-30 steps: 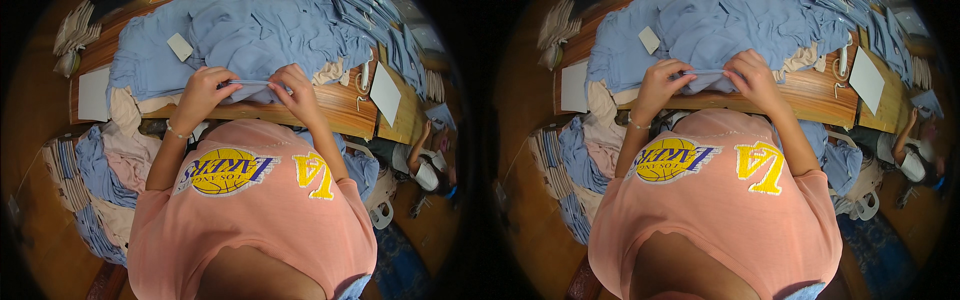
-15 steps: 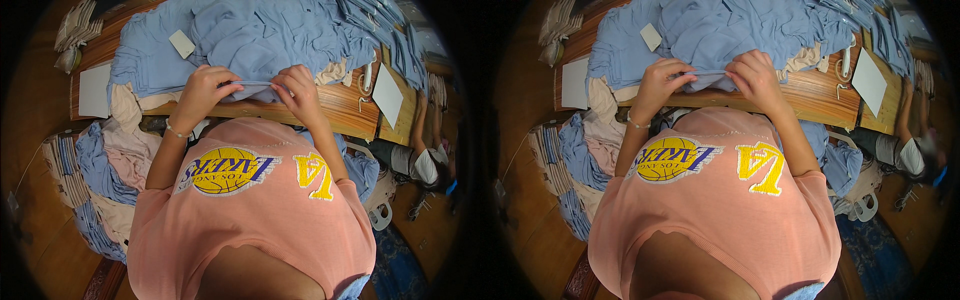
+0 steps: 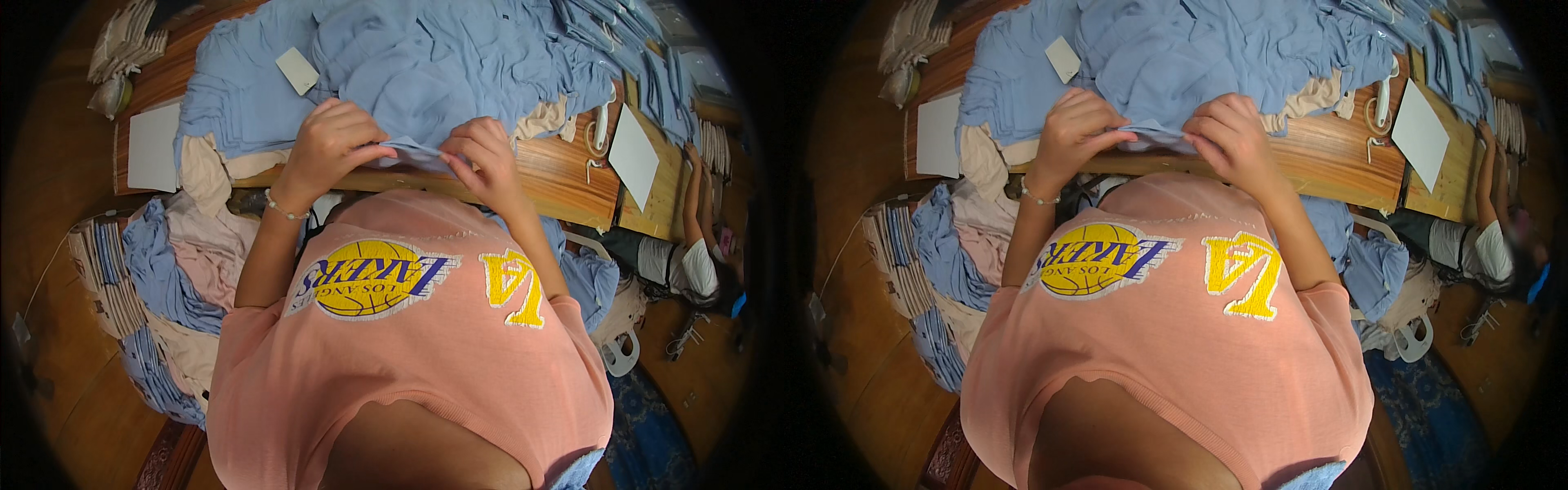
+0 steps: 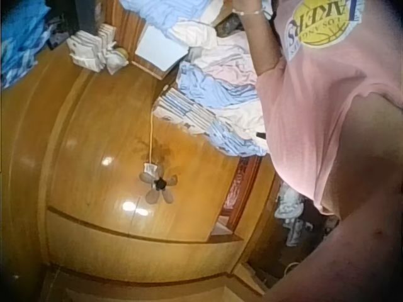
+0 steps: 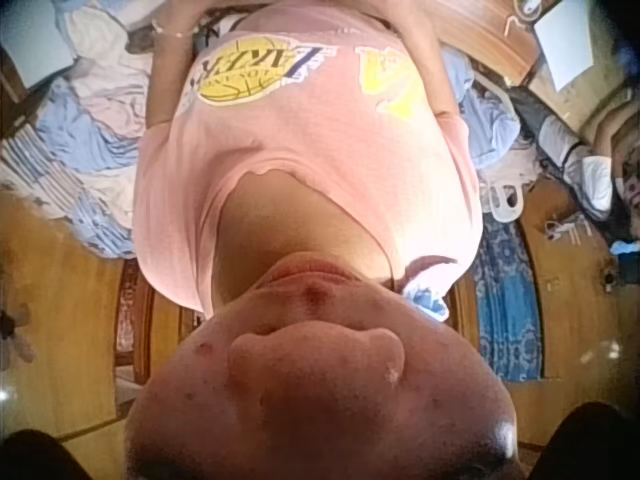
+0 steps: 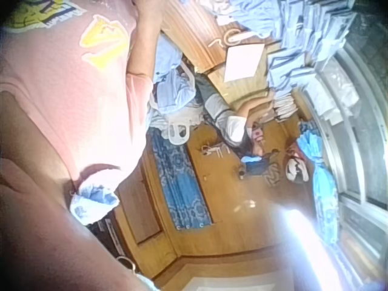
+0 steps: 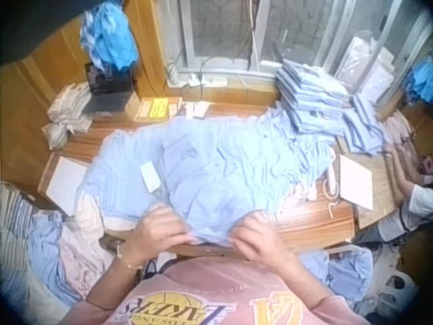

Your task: The person picks up several light blue button-down shirts from a stack on a wooden table, buttons the top buttons, and then places each shirt onto a chair.

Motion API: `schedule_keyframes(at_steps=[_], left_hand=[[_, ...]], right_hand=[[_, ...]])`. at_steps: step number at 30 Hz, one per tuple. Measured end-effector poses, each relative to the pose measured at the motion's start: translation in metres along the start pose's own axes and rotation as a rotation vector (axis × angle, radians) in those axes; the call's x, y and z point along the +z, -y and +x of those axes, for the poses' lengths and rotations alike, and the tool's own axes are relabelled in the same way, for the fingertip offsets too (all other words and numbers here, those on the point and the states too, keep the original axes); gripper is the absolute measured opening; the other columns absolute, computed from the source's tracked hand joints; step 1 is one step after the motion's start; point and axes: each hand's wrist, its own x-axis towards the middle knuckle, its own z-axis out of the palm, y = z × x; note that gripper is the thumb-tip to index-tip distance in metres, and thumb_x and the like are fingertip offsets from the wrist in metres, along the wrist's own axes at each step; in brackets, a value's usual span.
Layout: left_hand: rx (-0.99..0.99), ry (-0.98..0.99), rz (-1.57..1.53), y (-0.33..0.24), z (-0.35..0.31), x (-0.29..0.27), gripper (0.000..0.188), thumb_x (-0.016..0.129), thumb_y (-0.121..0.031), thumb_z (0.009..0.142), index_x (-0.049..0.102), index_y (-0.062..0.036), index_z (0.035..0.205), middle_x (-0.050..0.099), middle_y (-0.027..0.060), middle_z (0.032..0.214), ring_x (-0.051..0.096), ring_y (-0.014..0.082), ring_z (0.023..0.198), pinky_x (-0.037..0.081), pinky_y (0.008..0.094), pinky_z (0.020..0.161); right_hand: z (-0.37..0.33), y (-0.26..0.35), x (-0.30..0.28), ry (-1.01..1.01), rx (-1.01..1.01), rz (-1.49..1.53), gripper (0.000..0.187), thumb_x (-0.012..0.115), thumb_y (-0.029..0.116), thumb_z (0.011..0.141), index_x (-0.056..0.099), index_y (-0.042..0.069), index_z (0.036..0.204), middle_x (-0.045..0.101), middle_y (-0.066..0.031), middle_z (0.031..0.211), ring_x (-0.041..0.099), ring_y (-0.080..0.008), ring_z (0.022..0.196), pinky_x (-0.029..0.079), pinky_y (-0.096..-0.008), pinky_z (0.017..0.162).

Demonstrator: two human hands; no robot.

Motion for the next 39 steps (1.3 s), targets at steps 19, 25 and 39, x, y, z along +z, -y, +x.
schedule_keyframes(at_steps=[19,25,39], left_hand=[[-0.324,-0.242,-0.185,-0.01,0.055,-0.179,0.022,0.065,-0.017,0.081,0.061,0.0013,0.092,0.062,0.0027,0.095,0.056,0.011,0.085,0.044,0.0262,0.078],[-0.045,-1.079,0.292,0.052,0.128,-0.105,0.018,0.06,-0.011,0.086,0.055,-0.0002,0.099,0.06,0.0092,0.091,0.057,0.0205,0.085,0.045,0.03,0.078],[-1.022,-0.131,-0.488,0.116,-0.104,0.037,0.038,0.058,-0.031,0.09,0.064,0.0057,0.085,0.064,0.0114,0.068,0.059,0.0174,0.052,0.05,0.0282,0.054]], right_hand=[[0.062,-0.013,-0.163,-0.112,0.337,0.344,0.026,0.069,0.018,0.079,0.066,-0.001,0.096,0.057,-0.0045,0.071,0.051,-0.0096,0.067,0.038,-0.023,0.059],[0.063,-0.105,-0.168,-0.659,0.313,-0.25,0.023,0.059,0.013,0.087,0.065,0.0,0.106,0.064,-0.0018,0.083,0.055,-0.0095,0.075,0.045,-0.0231,0.07],[0.0,-0.109,0.004,-0.115,1.153,-0.295,0.05,0.06,0.054,0.078,0.066,0.005,0.081,0.063,-0.01,0.07,0.059,-0.0207,0.063,0.046,-0.0307,0.063]])
